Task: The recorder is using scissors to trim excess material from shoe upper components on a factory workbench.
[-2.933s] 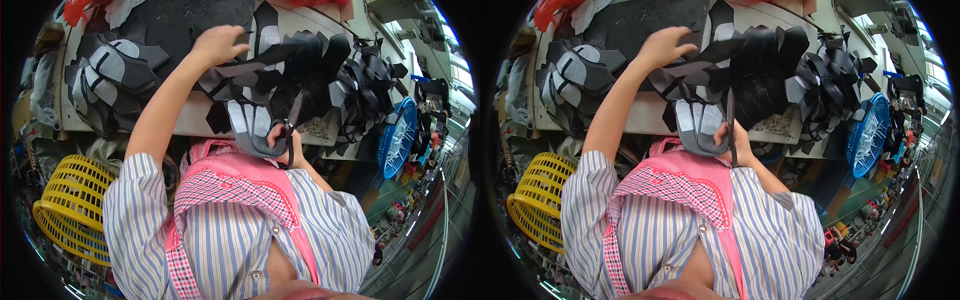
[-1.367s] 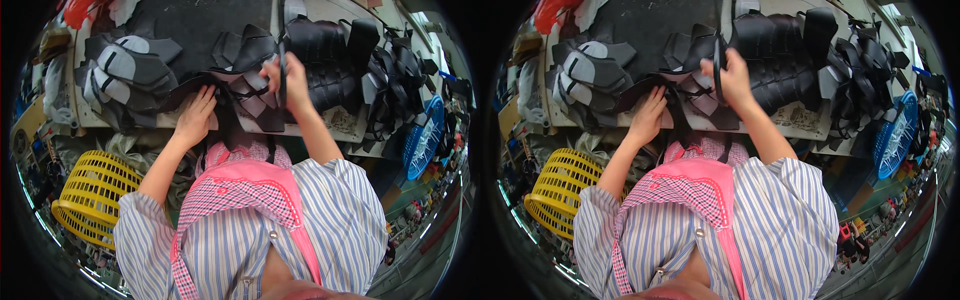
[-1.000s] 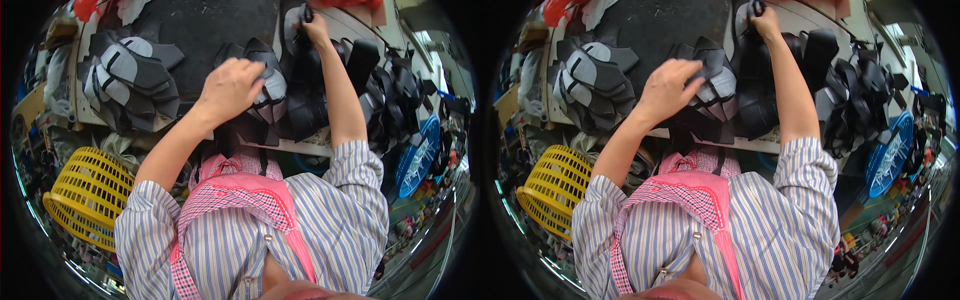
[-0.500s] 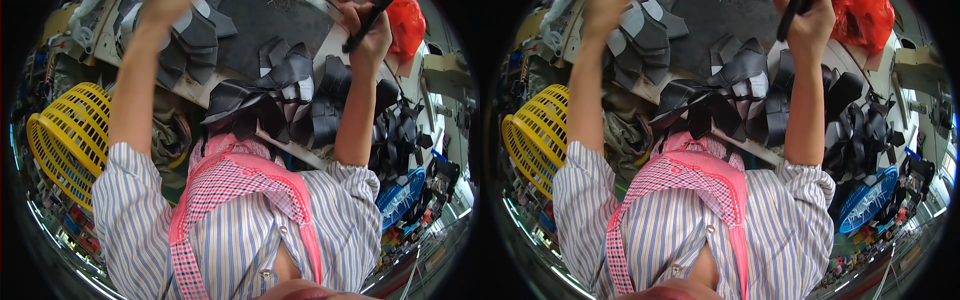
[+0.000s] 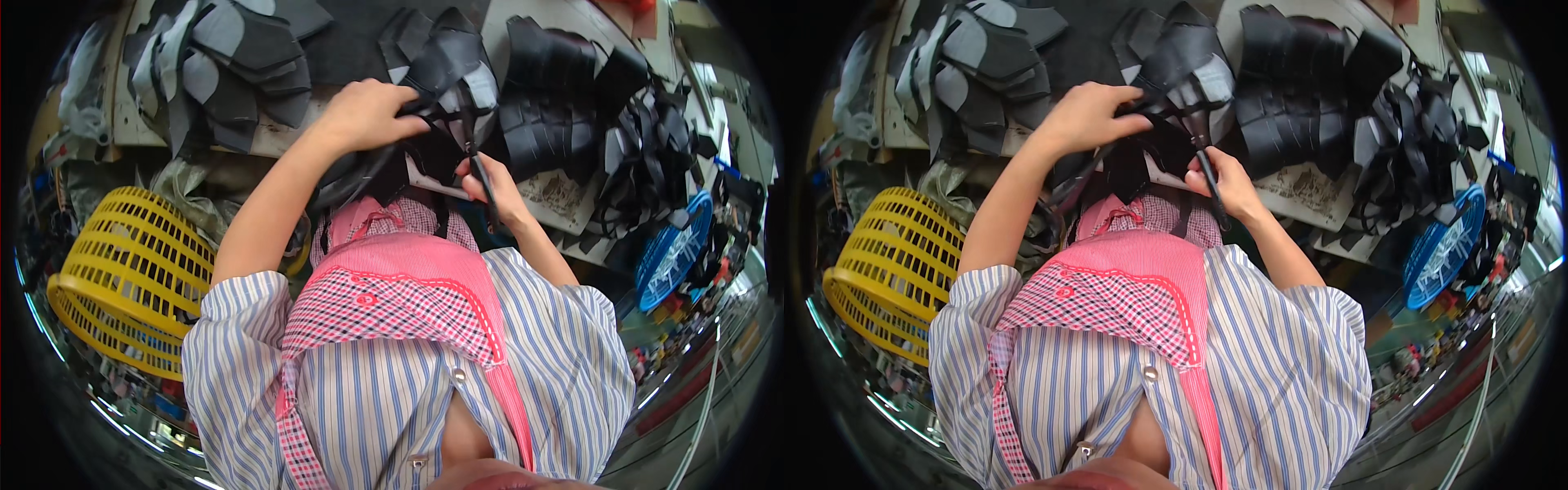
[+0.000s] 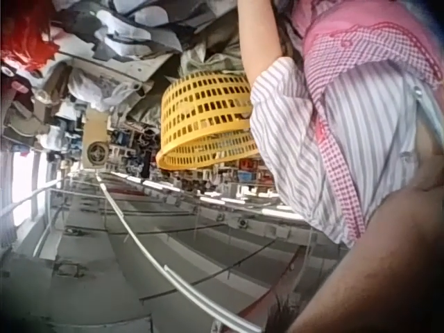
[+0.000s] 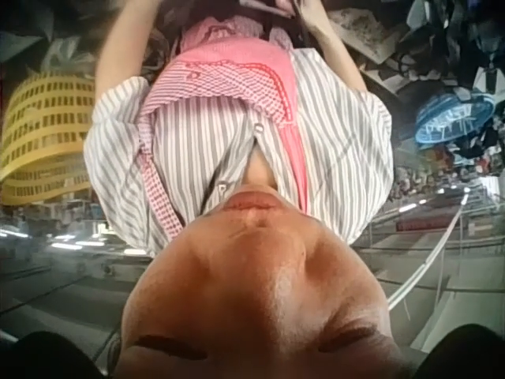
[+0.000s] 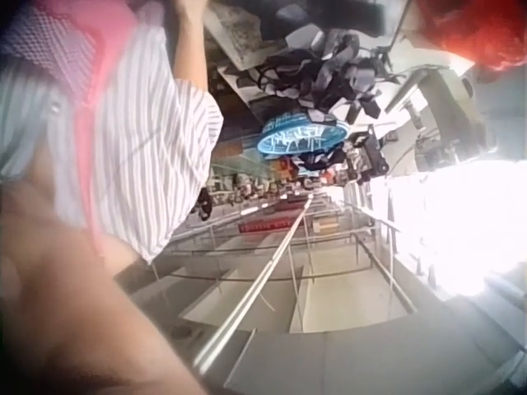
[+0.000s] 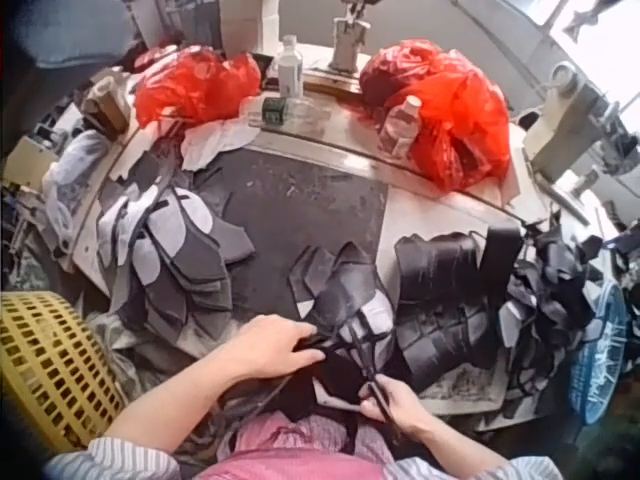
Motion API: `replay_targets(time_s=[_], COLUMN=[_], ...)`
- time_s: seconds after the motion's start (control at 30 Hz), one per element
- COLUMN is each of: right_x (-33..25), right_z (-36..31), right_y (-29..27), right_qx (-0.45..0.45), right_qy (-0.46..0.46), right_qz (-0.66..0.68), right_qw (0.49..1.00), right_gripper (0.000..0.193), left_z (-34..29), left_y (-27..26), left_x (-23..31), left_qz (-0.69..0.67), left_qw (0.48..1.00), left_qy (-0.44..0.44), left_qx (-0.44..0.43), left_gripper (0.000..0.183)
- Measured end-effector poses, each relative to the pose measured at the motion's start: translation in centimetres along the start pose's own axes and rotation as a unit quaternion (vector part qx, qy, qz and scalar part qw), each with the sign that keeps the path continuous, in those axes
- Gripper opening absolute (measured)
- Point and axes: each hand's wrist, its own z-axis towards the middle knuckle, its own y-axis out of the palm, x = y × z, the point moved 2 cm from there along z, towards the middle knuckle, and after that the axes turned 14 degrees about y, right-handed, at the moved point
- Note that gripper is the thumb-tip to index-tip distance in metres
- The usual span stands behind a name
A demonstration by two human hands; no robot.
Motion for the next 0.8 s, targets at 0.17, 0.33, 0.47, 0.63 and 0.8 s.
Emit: replay_targets(time_s=[0.17, 0.33, 0.47, 0.63, 0.8], right_x=[0.1, -1.9, -5.4, -9.6, -13.3], right_z=[-0.8, 0.0, 1.0, 1.0, 1.9], right_y=[-1.3, -2.6, -3.3, -4.7, -4.9], right_qx=[0.112, 0.119, 0.084, 0.061, 0.043], right_qy=[0.022, -0.023, -0.031, -0.056, -0.098], right_qz=[-0.238, -0.301, -0.401, -0.556, -0.624], right_qw=[0.965, 0.946, 0.912, 0.827, 0.774], right_gripper=[0.054, 0.056, 0.061, 0.075, 0.066], left_z=[-0.3, -0.8, -1.3, -1.8, -1.7], left_y=[0.2, 0.7, 0.5, 0.6, 0.0], left_x=[-2.0, -1.1, -0.4, -0.5, -0.8], left_qz=[0.019, 0.032, 0.107, 0.162, 0.163], left_qw=[0.990, 0.972, 0.961, 0.956, 0.954], left_qy=[0.037, 0.031, 0.061, 0.110, 0.104], left_qx=[0.134, 0.232, 0.247, 0.218, 0.230], left_gripper=[0.024, 0.022, 0.020, 0.016, 0.018])
